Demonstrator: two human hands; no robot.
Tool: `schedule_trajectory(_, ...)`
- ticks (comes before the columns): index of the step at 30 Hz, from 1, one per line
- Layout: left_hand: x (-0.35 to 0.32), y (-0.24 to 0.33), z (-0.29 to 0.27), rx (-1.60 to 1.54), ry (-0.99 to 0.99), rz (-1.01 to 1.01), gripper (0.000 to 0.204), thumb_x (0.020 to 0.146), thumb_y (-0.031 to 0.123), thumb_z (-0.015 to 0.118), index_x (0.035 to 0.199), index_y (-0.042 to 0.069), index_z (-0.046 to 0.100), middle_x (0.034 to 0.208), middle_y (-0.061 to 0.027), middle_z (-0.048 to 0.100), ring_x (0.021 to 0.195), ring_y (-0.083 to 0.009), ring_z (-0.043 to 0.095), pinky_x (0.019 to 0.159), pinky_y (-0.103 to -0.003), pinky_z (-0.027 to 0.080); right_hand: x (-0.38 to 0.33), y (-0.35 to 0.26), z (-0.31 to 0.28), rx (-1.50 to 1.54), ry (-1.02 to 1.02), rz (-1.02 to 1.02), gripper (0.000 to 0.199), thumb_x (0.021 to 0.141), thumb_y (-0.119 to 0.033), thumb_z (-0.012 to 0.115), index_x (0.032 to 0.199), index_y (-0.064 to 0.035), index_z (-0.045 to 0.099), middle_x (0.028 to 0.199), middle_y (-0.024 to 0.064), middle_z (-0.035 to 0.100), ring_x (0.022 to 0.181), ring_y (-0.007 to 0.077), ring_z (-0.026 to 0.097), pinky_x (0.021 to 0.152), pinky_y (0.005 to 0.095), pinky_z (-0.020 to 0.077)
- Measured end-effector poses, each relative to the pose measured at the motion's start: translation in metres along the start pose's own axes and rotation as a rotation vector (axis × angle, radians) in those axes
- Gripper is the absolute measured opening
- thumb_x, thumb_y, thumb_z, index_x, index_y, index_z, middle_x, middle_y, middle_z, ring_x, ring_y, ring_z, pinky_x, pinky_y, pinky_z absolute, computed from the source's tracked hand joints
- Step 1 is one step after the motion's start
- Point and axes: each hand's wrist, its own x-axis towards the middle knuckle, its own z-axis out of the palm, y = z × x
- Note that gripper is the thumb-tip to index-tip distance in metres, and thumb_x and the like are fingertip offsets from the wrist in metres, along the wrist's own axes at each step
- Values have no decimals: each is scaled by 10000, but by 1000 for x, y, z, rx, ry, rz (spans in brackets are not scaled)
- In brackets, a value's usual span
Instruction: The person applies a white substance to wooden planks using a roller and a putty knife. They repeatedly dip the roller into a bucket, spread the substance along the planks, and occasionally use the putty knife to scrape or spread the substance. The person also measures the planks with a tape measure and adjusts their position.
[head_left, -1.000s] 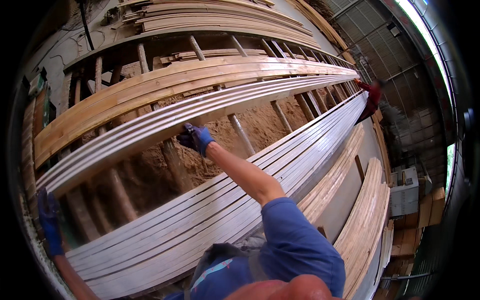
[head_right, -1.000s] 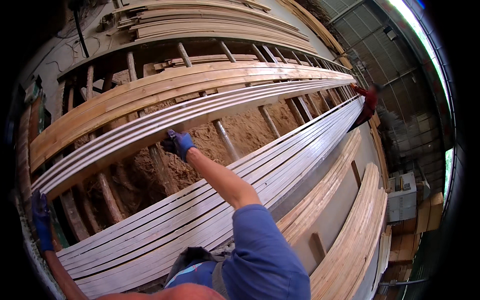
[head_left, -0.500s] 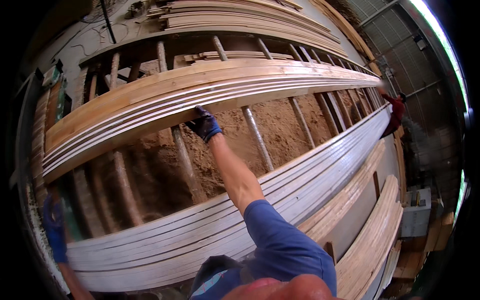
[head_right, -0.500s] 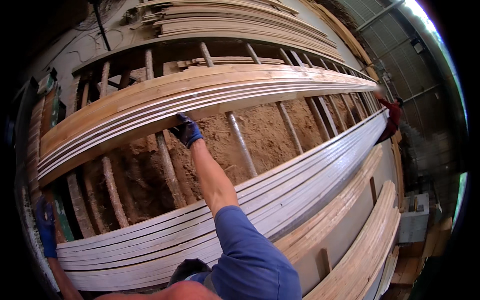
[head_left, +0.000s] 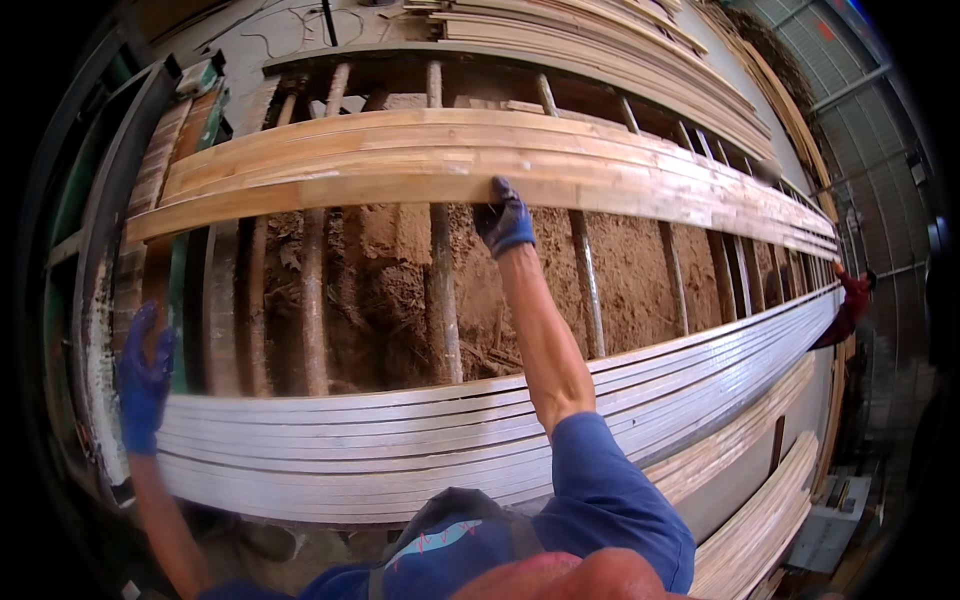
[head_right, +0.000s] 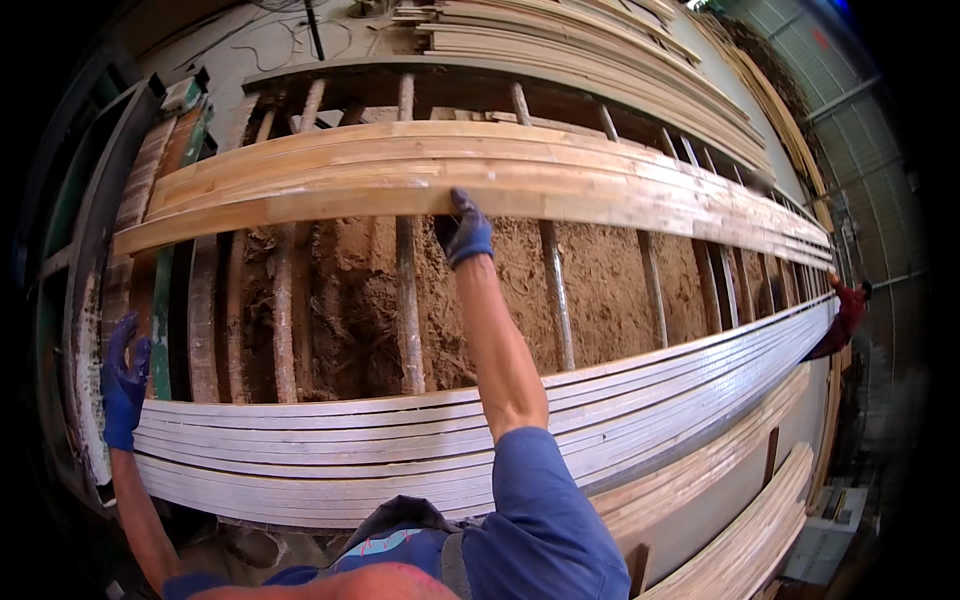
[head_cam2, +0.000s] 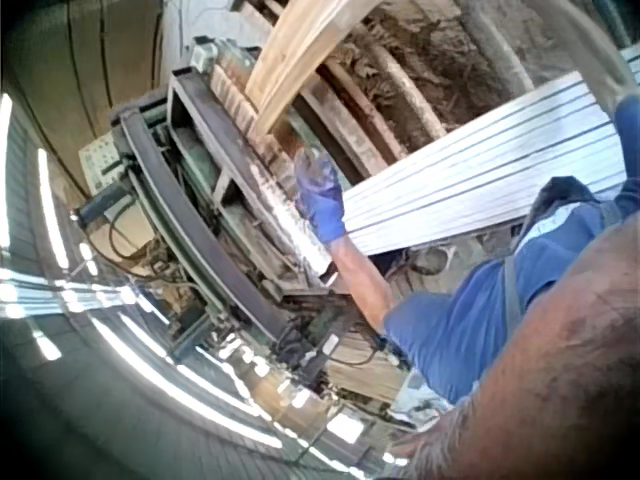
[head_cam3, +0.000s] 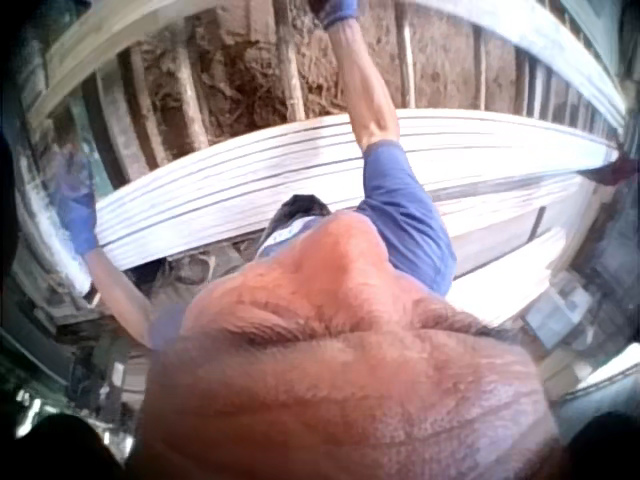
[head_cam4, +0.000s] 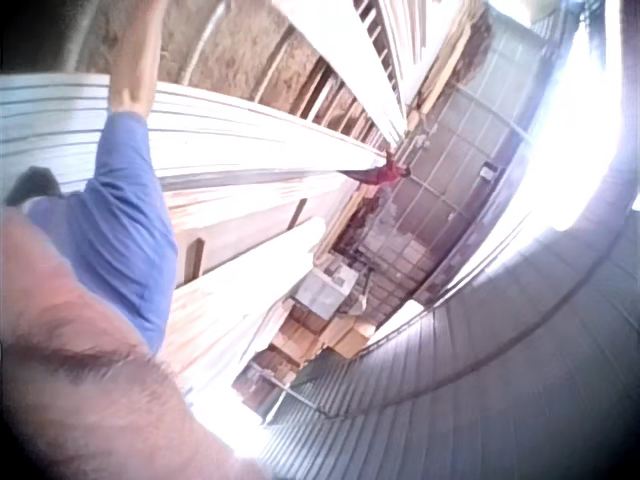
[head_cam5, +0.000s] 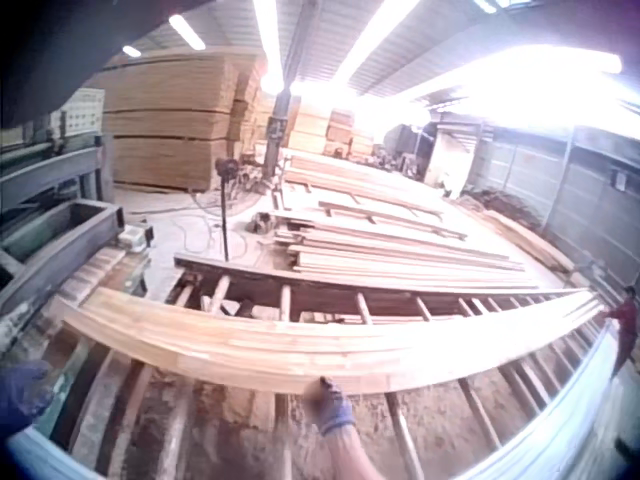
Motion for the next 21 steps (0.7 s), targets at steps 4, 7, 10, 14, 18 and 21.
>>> schedule_trajectory(4,-14,-16,4,-41,50,42,487,945,281,614,1335,15,495,1323,-159,548,1240,-257,514,1069,-343,378,-13,-1,-22,-41,-37,74,227,793,-128,758,986,-83,648,963,93,684,858,235,663,770,385,587)
schedule_trajectory(7,-29,-18,5,-106,78,47,439,935,251,630,1284,0,539,1276,-160,580,1215,-251,529,1040,-338,393,-18,-5,-32,-4,-64,117,225,806,-129,748,1002,-88,648,1009,98,686,881,255,660,815,418,575)
schedule_trajectory(10,-46,-40,3,-53,82,5,420,936,246,628,1264,-3,552,1270,-163,585,1211,-259,533,1034,-341,397,-38,2,-47,-16,-63,148,291,830,-126,726,1094,-64,621,1064,117,669,969,286,638,878,454,548)
schedule_trajectory(14,-59,-43,-1,-90,69,13,416,931,250,634,1245,-11,561,1268,-169,588,1193,-275,551,1013,-347,411,-58,-2,-75,-103,-65,121,339,841,-127,717,1150,-49,601,1094,126,660,1018,299,624,908,480,530)
schedule_trajectory(18,-82,-54,-2,57,104,14,421,920,249,651,1230,-22,566,1231,-171,609,1149,-274,581,980,-346,441,-114,-14,-88,-514,65,360,288,900,-301,658,1089,-88,617,1026,136,682,839,267,660,700,385,557)
schedule_trajectory(21,-91,-63,-1,-29,98,-5,423,915,251,657,1227,-21,569,1220,-177,615,1138,-281,588,971,-343,445,-143,-25,-98,-687,121,465,266,923,-359,619,1012,-109,612,944,139,697,724,244,661,583,338,533)
